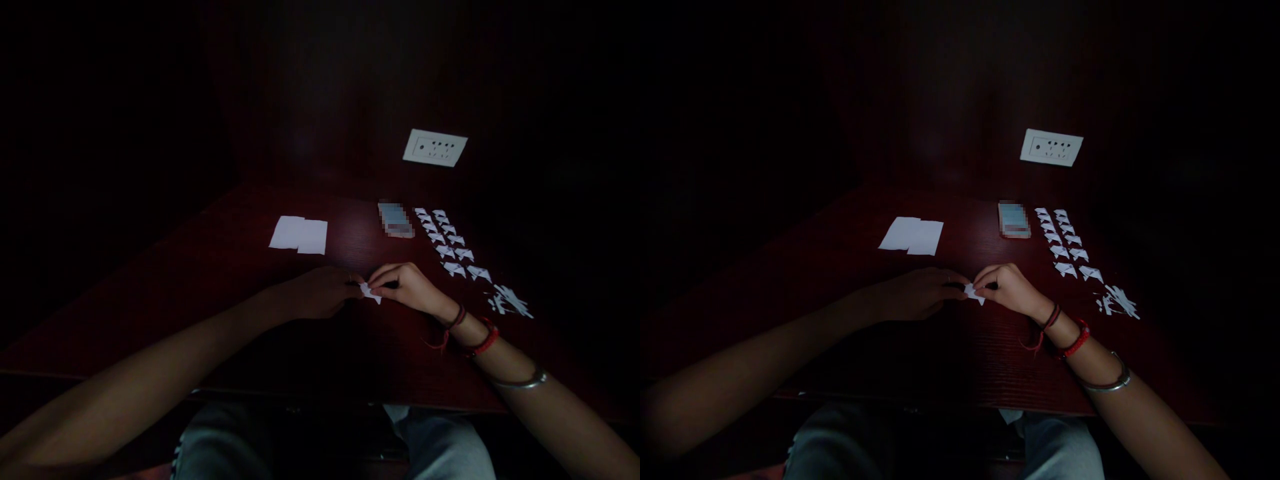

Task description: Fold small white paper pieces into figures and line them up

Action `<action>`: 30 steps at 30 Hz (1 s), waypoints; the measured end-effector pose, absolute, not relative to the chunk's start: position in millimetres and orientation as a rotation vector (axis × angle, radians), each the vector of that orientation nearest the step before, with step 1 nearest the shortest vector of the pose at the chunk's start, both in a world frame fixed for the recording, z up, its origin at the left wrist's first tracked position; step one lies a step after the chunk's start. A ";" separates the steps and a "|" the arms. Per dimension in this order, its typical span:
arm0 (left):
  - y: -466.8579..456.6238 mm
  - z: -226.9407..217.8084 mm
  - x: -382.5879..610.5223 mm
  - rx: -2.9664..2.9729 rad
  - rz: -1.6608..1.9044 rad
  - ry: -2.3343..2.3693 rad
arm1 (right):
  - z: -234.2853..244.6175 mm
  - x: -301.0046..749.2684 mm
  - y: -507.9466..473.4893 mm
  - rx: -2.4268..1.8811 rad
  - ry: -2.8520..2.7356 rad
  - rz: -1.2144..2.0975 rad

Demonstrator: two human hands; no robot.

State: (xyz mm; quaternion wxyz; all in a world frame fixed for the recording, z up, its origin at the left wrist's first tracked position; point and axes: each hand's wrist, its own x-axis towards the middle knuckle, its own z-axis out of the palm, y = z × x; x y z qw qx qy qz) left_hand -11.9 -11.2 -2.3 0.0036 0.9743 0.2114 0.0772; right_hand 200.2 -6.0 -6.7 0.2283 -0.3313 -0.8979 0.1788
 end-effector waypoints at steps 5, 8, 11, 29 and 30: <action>-10.9 -3.1 -11.2 3.058 0.219 0.663 | -4.8 198.3 -9.8 -0.908 -2.482 0.459; -10.2 -3.5 -10.6 3.059 0.223 0.649 | -3.0 197.1 -12.2 -0.906 -2.504 0.427; -10.3 -3.9 -9.6 3.069 0.248 0.635 | -1.4 196.7 -14.4 -0.911 -2.534 0.394; -10.7 -5.2 -7.0 3.112 0.240 0.626 | -1.8 195.0 -21.1 -1.029 -2.796 -0.300; -10.8 -5.5 -6.8 3.111 0.242 0.628 | -2.1 195.5 -20.8 -1.026 -2.806 -0.315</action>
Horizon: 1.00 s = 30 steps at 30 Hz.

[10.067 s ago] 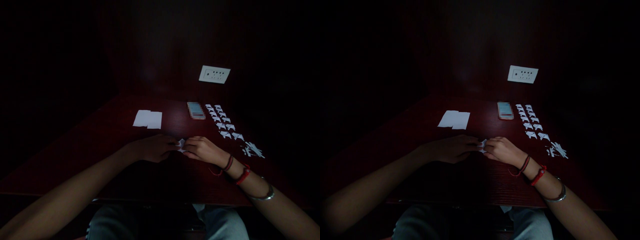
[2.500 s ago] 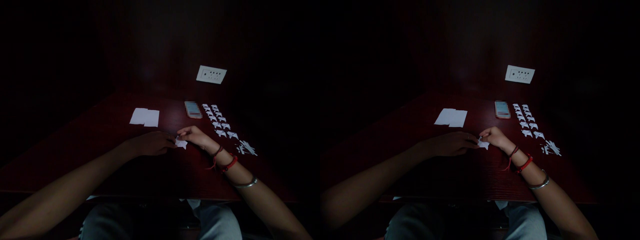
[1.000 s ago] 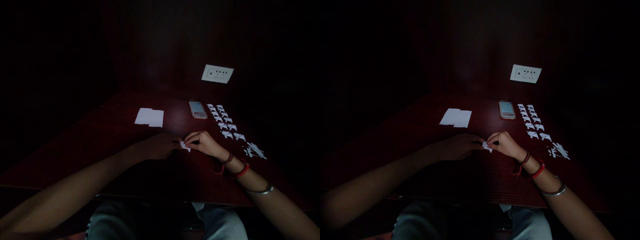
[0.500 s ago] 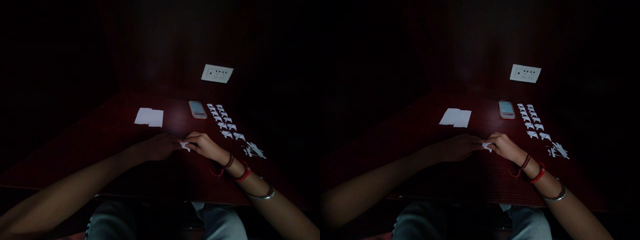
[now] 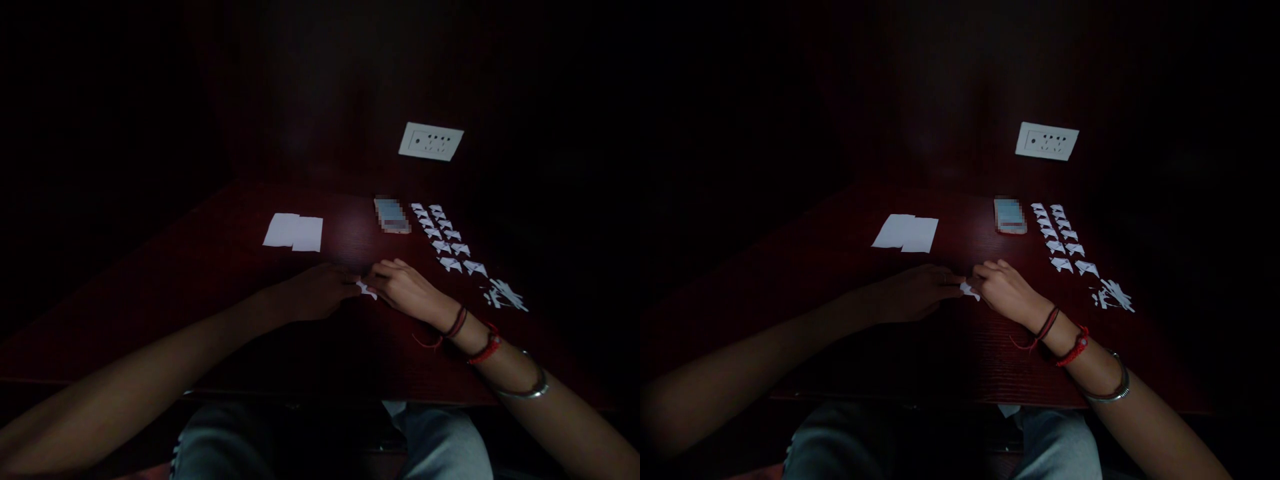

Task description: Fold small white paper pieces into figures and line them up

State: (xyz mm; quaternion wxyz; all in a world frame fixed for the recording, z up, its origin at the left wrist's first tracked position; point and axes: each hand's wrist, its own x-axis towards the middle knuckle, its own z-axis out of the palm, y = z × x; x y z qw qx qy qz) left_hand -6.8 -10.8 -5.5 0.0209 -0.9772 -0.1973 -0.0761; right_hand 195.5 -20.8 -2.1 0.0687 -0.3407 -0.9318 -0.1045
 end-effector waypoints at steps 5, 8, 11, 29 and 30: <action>-11.1 -6.9 -8.2 -3.029 -0.254 -0.615 | -2.8 198.8 -17.3 -1.015 -2.802 -0.280; -11.8 -7.3 -8.6 -3.005 -0.238 -0.646 | -0.3 201.8 -16.8 -1.008 -2.778 -0.221; -12.8 -7.6 -7.9 -2.980 -0.210 -0.691 | 3.1 206.7 -17.2 -1.006 -2.775 -0.200; -4.9 -9.0 -5.6 -3.184 -0.660 -0.876 | 1.1 203.2 -12.6 -0.973 -2.631 0.199; -4.1 -8.7 -5.2 -3.174 -0.708 -0.914 | 1.0 201.8 -12.5 -0.976 -2.613 0.210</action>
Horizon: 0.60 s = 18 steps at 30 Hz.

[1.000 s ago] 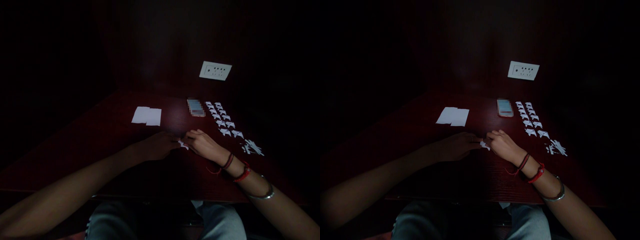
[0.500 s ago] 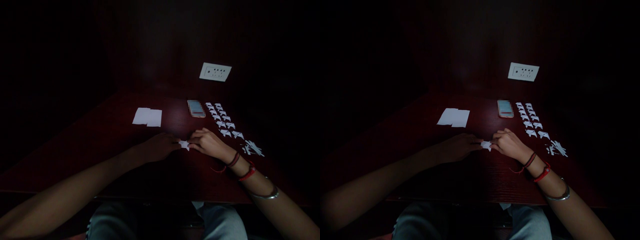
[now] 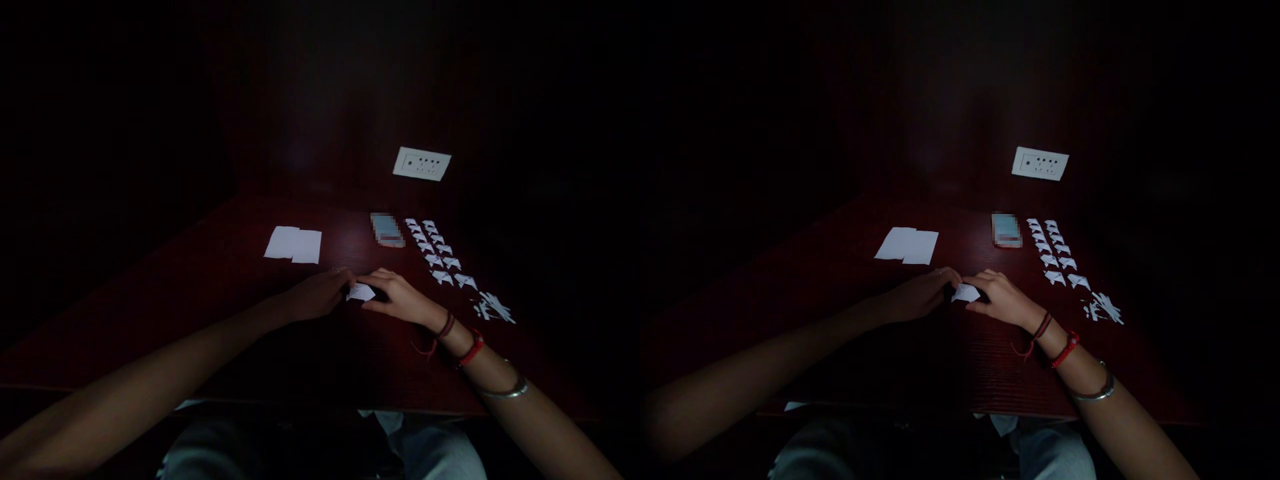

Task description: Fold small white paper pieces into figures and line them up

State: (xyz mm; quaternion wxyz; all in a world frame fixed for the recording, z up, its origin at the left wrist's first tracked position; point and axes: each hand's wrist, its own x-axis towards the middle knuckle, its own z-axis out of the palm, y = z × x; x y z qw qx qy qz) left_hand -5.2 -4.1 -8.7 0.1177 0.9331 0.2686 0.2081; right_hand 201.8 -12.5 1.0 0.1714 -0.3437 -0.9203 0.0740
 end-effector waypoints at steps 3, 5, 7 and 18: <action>-0.3 -6.7 -5.3 2.688 0.730 0.904 | 2.1 200.0 -12.9 -1.011 -2.542 0.183; 2.8 -5.8 -6.4 2.680 0.788 0.983 | 3.7 200.8 -13.9 -1.083 -2.487 0.101; 5.8 -6.5 -7.6 2.678 0.834 1.053 | 5.8 203.2 -15.1 -1.148 -2.468 0.021; 12.9 -17.6 -9.8 2.735 0.797 1.149 | 22.4 219.9 -10.2 -0.858 -2.682 0.149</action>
